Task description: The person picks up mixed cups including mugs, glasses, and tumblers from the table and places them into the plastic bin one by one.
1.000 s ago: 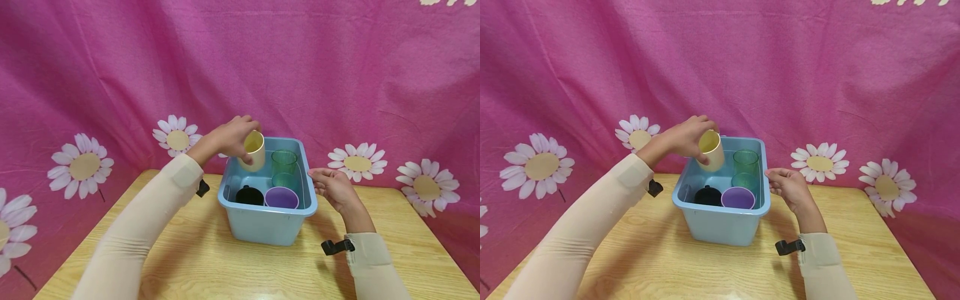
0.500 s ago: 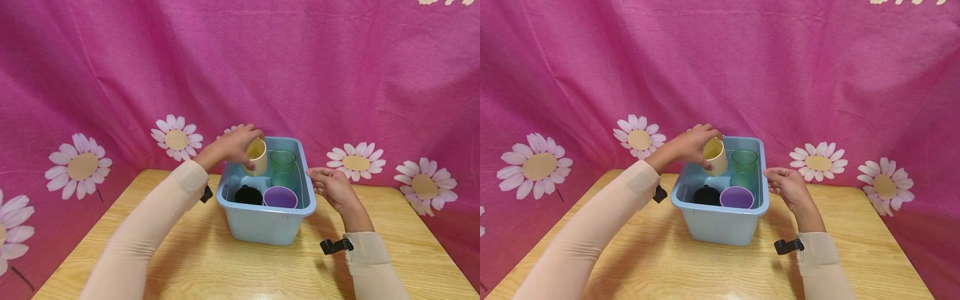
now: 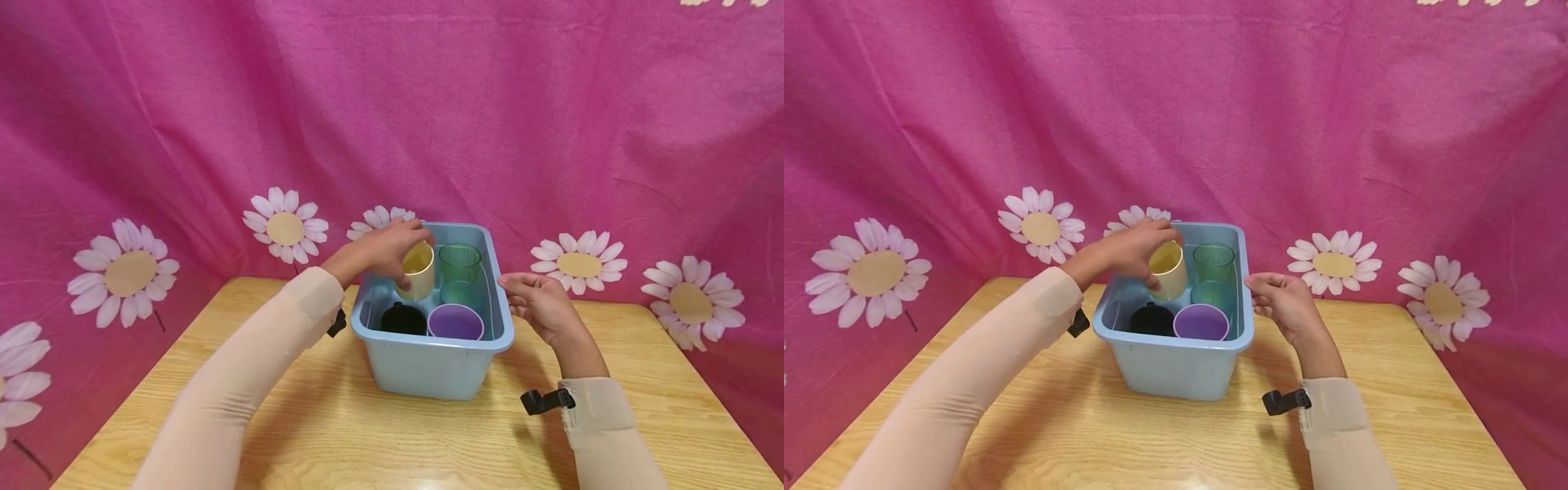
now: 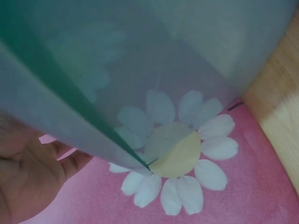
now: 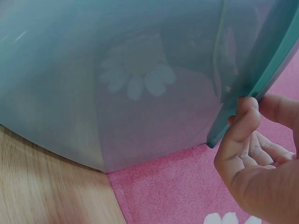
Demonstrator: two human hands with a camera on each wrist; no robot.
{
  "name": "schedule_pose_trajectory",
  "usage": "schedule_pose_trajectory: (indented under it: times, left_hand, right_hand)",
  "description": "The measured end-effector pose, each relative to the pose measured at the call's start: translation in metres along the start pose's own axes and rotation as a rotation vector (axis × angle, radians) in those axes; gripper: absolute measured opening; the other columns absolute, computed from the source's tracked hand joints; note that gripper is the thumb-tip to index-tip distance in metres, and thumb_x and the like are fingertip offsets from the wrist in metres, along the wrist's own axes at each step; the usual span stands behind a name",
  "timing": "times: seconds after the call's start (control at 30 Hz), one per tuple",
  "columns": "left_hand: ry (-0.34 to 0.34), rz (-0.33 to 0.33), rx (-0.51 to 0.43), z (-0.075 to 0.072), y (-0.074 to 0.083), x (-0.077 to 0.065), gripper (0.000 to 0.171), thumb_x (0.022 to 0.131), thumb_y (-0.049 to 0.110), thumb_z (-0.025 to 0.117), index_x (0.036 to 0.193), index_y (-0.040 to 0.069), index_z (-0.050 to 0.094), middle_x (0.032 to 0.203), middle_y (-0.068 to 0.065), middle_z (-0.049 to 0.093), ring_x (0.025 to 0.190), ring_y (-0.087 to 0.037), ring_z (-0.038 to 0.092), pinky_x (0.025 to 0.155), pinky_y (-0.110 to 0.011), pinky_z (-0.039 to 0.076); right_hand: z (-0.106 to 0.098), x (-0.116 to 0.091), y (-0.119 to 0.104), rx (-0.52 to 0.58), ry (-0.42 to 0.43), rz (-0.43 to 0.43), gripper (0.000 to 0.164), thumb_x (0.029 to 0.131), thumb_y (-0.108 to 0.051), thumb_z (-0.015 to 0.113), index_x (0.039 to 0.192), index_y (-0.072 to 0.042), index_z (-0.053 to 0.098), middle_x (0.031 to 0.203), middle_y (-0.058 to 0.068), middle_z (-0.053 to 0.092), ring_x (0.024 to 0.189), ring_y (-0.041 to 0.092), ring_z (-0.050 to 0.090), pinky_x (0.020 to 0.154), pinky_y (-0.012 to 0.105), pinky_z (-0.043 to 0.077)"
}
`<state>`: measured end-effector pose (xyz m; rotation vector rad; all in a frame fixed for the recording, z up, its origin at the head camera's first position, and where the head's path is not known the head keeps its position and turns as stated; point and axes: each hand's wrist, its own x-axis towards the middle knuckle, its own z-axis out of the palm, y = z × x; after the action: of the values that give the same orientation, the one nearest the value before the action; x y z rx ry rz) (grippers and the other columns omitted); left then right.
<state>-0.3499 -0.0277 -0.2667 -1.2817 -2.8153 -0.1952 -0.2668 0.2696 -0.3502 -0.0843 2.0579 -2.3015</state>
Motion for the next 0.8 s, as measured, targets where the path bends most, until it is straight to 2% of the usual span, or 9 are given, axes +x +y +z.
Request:
schedule_pose_trajectory:
  times: [0.23,0.8]
  left_hand:
    - [-0.037,-0.013,0.013,0.009,-0.003,0.004,0.082,0.067,0.022,0.097,0.139,0.022,0.058,0.138,-0.001,0.051,0.125,-0.022,0.043,0.09,-0.041,0.053]
    - [-0.089,0.051,0.029,0.026,-0.011,0.011,0.085,0.066,0.01,0.096,0.141,0.018,0.057,0.142,-0.005,0.05,0.126,-0.025,0.043,0.099,-0.04,0.05]
  right_hand:
    - [0.001,0.001,0.002,0.024,-0.005,-0.014,0.01,0.098,-0.012,0.069,0.092,-0.015,0.076,0.083,-0.001,0.074,0.073,0.011,0.071,0.069,0.024,0.058]
    - [0.001,0.0,0.001,0.003,0.004,-0.009,0.007,0.098,-0.015,0.07,0.094,-0.015,0.076,0.085,-0.001,0.075,0.075,0.012,0.072,0.071,0.025,0.059]
